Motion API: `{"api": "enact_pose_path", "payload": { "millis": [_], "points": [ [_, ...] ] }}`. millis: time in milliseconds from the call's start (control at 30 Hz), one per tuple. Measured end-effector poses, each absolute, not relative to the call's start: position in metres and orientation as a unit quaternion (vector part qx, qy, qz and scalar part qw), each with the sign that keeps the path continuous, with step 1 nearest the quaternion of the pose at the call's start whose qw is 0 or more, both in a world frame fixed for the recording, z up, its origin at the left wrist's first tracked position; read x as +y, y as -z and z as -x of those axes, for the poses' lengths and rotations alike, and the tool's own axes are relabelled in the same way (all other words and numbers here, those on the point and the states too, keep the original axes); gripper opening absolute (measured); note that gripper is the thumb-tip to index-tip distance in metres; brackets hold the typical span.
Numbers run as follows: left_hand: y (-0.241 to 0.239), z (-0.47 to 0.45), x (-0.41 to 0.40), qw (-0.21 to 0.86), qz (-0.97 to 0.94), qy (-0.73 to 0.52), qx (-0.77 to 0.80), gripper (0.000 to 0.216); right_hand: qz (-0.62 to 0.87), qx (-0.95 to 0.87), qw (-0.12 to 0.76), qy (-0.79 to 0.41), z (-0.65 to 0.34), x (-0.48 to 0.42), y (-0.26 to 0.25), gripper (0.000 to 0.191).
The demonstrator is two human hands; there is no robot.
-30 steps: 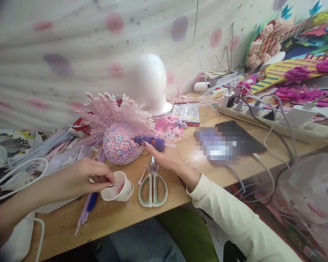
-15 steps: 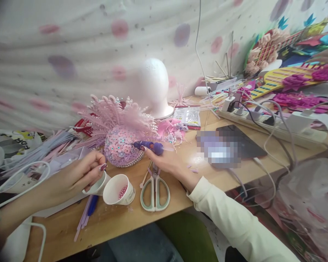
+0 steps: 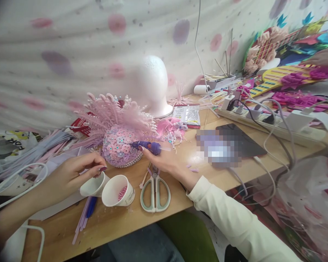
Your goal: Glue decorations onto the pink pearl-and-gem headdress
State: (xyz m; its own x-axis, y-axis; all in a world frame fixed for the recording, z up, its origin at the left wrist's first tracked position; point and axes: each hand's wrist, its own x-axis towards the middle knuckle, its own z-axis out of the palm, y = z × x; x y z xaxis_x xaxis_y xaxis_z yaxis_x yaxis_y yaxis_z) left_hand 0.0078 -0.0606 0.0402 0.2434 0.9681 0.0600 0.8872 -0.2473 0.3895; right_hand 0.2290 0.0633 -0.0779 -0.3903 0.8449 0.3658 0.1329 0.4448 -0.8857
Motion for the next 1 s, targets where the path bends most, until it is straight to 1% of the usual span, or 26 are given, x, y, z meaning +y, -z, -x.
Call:
{"api": "enact_pose_path", "payload": {
  "millis": [133,267,467,600,733,833,1000],
  "points": [
    [-0.039,-0.008,-0.057,0.117,-0.772,-0.182,0.598,0.017,0.329,-0.732,0.437,-0.406,-0.229,0.063,0.077,0.047],
    [-0.036,-0.009,-0.054,0.089,-0.766,-0.233,0.593,0.014,0.326,-0.735,0.442,-0.398,-0.229,0.063,0.075,0.046],
    [-0.034,-0.014,-0.049,0.092,-0.728,-0.278,0.62,0.009,0.326,-0.738,0.447,-0.387,-0.229,0.064,0.075,0.047],
    [-0.032,-0.021,-0.039,0.061,-0.75,-0.263,0.604,0.009,0.331,-0.733,0.453,-0.384,-0.23,0.064,0.074,0.046],
    [-0.025,-0.028,-0.017,-0.029,-0.811,-0.244,0.53,0.015,0.336,-0.715,0.475,-0.388,-0.234,0.064,0.073,0.043],
    [-0.018,-0.03,0.002,-0.091,-0.817,-0.215,0.528,0.017,0.342,-0.698,0.492,-0.392,-0.239,0.064,0.071,0.046],
    [-0.012,-0.027,0.024,-0.119,-0.814,-0.173,0.541,0.013,0.334,-0.678,0.522,-0.395,-0.245,0.064,0.069,0.042]
  ]
}}
